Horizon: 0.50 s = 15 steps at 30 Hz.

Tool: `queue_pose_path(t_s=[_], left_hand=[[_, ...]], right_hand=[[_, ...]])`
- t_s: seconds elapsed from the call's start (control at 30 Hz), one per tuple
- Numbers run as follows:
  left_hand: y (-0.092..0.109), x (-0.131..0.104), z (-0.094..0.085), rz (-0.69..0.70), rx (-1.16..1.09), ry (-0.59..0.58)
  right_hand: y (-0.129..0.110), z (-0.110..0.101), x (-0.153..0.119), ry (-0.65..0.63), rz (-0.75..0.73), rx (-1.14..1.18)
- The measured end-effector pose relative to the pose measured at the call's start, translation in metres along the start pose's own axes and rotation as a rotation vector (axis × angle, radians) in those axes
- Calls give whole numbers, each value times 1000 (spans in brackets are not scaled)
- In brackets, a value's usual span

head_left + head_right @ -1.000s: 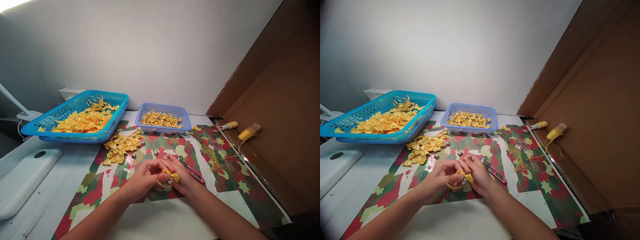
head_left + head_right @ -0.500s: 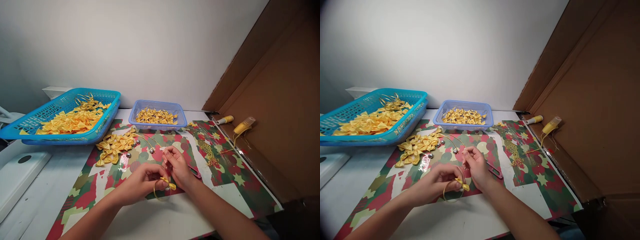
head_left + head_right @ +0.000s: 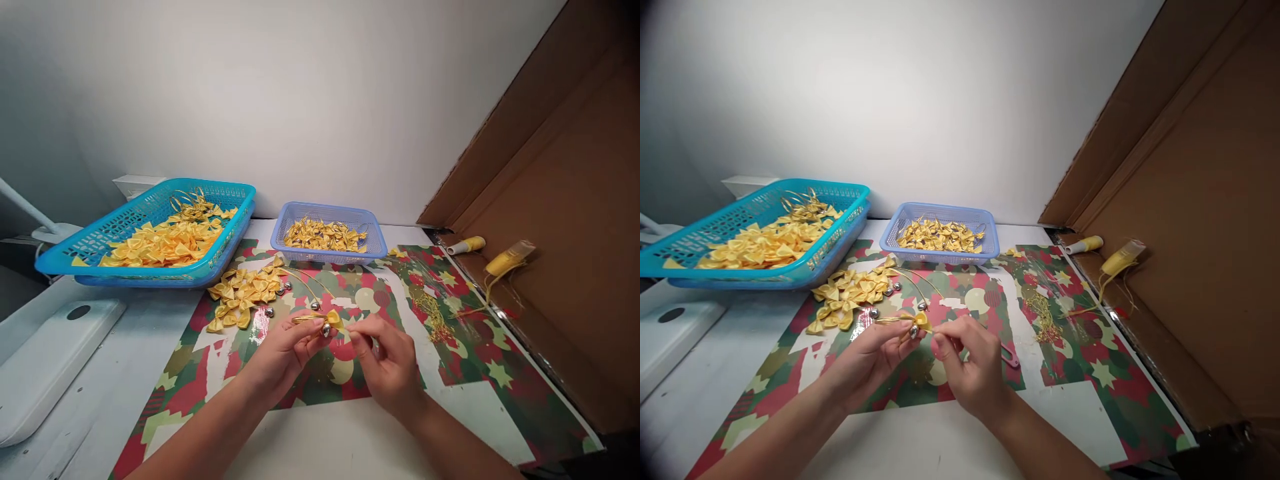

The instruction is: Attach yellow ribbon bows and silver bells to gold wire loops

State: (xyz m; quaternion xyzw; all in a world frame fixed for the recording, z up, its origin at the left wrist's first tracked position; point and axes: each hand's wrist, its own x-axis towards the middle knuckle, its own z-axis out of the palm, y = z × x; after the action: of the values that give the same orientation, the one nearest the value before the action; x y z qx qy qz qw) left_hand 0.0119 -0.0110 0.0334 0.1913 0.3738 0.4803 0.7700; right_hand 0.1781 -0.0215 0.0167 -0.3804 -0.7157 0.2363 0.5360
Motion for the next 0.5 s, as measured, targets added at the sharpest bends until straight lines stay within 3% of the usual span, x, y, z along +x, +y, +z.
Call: queue_pose_path(t_s=[0.1, 0.5], left_hand=[[0, 0, 0, 27, 1, 25], [-4, 1, 0, 62, 44, 30]], right_hand=[[-4, 0, 2, -30, -150, -131], [-9, 1, 7, -7, -84, -190]])
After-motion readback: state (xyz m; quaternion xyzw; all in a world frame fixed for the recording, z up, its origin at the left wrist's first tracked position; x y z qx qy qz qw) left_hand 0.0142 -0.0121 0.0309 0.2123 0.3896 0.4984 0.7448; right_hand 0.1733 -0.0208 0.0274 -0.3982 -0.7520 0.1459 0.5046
